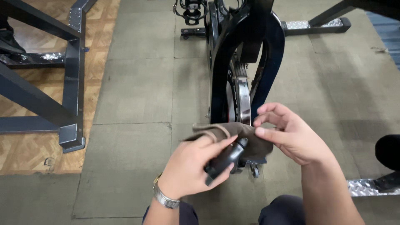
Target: The person sprays a cloth and wipes the handlebars, the side frame, the flywheel, and the seat of a stationary bike.
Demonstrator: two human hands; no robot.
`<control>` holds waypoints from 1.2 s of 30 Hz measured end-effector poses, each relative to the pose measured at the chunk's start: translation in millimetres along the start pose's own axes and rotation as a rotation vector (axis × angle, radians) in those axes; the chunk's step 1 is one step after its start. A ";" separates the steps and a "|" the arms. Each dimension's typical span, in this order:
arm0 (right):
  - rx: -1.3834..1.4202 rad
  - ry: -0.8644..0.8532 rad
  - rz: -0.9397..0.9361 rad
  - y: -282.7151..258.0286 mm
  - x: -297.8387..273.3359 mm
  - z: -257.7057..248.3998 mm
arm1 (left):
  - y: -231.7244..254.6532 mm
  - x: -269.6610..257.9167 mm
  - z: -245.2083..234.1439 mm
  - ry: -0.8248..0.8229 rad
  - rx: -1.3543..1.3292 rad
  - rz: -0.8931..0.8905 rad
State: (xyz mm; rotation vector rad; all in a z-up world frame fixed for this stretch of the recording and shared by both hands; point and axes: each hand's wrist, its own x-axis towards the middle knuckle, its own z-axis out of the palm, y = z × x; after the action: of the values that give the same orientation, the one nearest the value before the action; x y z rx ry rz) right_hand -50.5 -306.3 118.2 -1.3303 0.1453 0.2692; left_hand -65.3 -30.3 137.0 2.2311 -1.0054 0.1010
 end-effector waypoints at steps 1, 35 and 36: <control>-0.084 -0.037 0.049 2.9 0.4 -2.6 | 2.8 1.1 -3.7 0.041 -0.283 -0.066; 0.330 -0.218 -0.124 27.9 11.4 33.9 | 2.0 -10.1 -39.2 0.006 -0.755 -0.360; 0.341 -0.196 -0.173 23.8 9.8 36.5 | 0.6 -9.8 -39.2 -0.005 -0.776 -0.413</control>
State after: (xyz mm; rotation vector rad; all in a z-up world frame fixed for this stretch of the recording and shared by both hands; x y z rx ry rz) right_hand -49.4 -264.7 102.1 -0.9648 -0.0867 0.2155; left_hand -64.9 -0.4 164.2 1.6576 -0.4422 -0.4112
